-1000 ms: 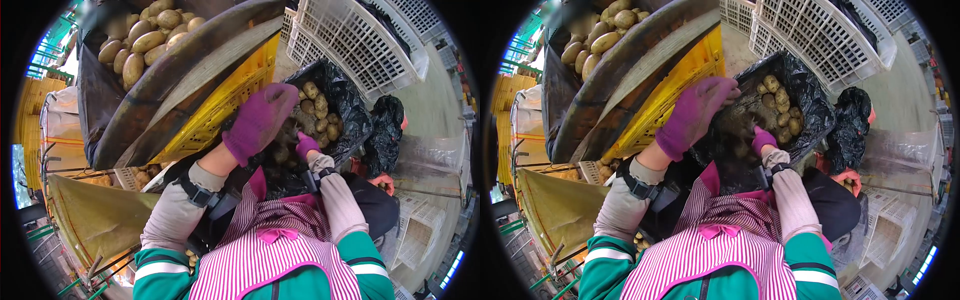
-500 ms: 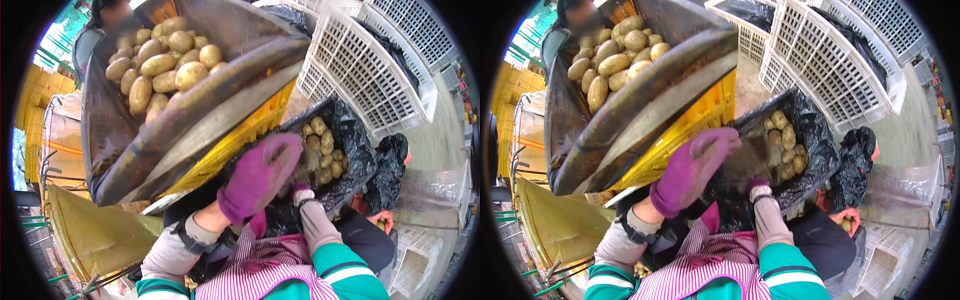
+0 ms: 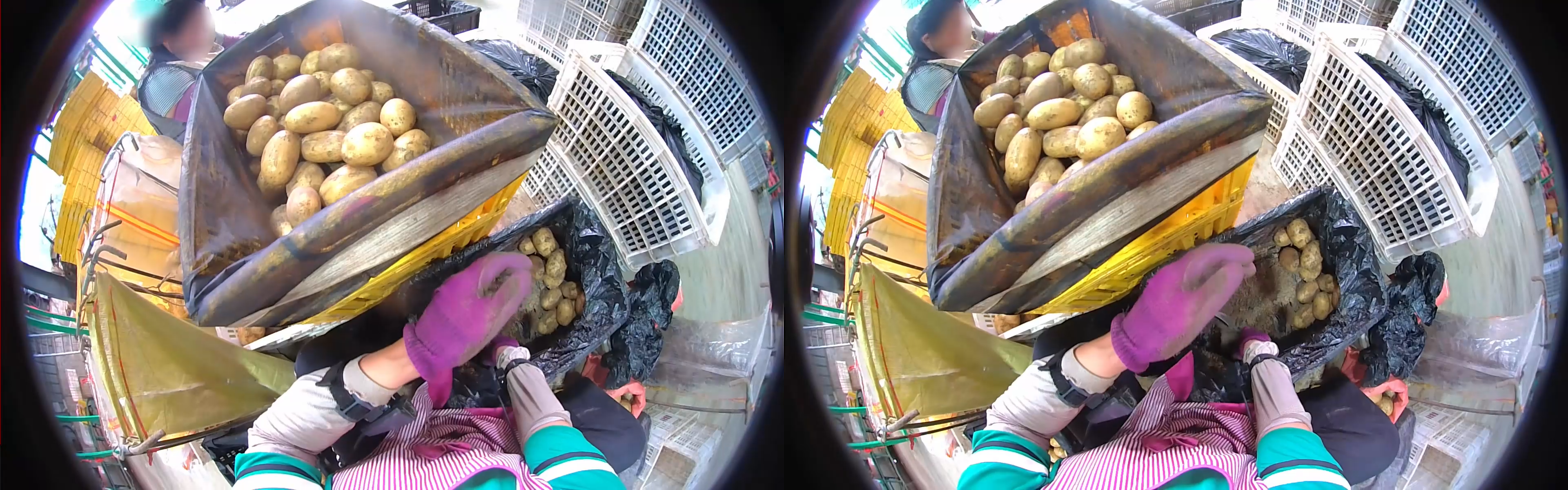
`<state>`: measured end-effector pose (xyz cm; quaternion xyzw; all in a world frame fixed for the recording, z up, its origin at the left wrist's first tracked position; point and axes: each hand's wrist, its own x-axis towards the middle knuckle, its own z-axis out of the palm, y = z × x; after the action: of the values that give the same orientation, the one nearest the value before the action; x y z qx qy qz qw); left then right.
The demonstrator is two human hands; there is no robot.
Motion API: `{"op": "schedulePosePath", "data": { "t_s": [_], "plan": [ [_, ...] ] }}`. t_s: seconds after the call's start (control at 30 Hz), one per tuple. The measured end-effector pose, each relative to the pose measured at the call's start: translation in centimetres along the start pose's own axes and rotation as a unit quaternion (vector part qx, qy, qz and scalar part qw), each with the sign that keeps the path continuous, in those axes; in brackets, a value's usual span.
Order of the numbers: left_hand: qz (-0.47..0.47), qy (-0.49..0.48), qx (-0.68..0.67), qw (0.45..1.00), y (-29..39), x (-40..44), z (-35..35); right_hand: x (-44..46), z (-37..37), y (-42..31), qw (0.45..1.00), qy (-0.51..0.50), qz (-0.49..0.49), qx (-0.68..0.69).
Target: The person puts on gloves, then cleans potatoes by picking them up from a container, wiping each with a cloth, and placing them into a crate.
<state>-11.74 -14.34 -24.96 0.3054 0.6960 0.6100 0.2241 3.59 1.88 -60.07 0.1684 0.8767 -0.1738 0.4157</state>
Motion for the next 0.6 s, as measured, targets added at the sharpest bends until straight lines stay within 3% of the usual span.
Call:
{"op": "schedulePosePath", "data": {
  "t_s": [0.1, 0.23, 0.27, 0.3, 0.37, 0.4, 0.43, 0.47, 0.5, 0.57, 0.6],
  "plan": [
    [0.057, 0.021, -0.008, 0.998, -1.2, 0.3, -0.2, -0.5, -0.9, 0.9, 0.999, -0.009, -0.041, 0.007],
    [-0.016, -0.006, -0.011, 1.000, -1.6, 0.5, -0.3, -1.4, -3.8, 1.8, 0.988, -0.021, -0.139, 0.056],
    [0.045, -0.002, 0.080, 0.996, -2.2, 0.4, -0.3, -1.8, -4.5, 2.4, 0.982, -0.011, -0.174, 0.070],
    [0.111, 0.003, 0.173, 0.979, -2.5, 0.5, -0.5, -2.4, -5.3, 2.8, 0.973, 0.029, -0.217, 0.069],
    [0.059, 0.000, 0.096, 0.994, -1.9, 0.5, -0.3, -3.2, -6.7, 4.2, 0.947, 0.118, -0.290, 0.078],
    [0.008, -0.001, 0.021, 1.000, -1.6, 0.7, -0.2, -3.6, -7.3, 4.8, 0.939, 0.137, -0.287, 0.131],
    [0.093, 0.005, 0.176, 0.980, -3.0, 0.8, -0.3, -3.6, -8.1, 5.1, 0.929, 0.129, -0.255, 0.235],
    [0.090, 0.002, 0.176, 0.980, -3.0, 0.8, -0.3, -3.9, -8.5, 4.6, 0.877, 0.069, -0.162, 0.446],
    [0.067, 0.004, 0.155, 0.986, -2.8, 1.0, -0.4, -3.8, -8.6, 4.5, 0.877, 0.069, -0.161, 0.448],
    [0.039, 0.016, 0.130, 0.991, -2.7, 0.9, -0.6, -2.8, -9.0, 4.3, 0.781, 0.113, -0.115, 0.603],
    [0.039, 0.016, 0.131, 0.990, -2.9, 0.9, -0.8, -2.3, -9.1, 4.2, 0.781, 0.112, -0.117, 0.604]
  ]
}}
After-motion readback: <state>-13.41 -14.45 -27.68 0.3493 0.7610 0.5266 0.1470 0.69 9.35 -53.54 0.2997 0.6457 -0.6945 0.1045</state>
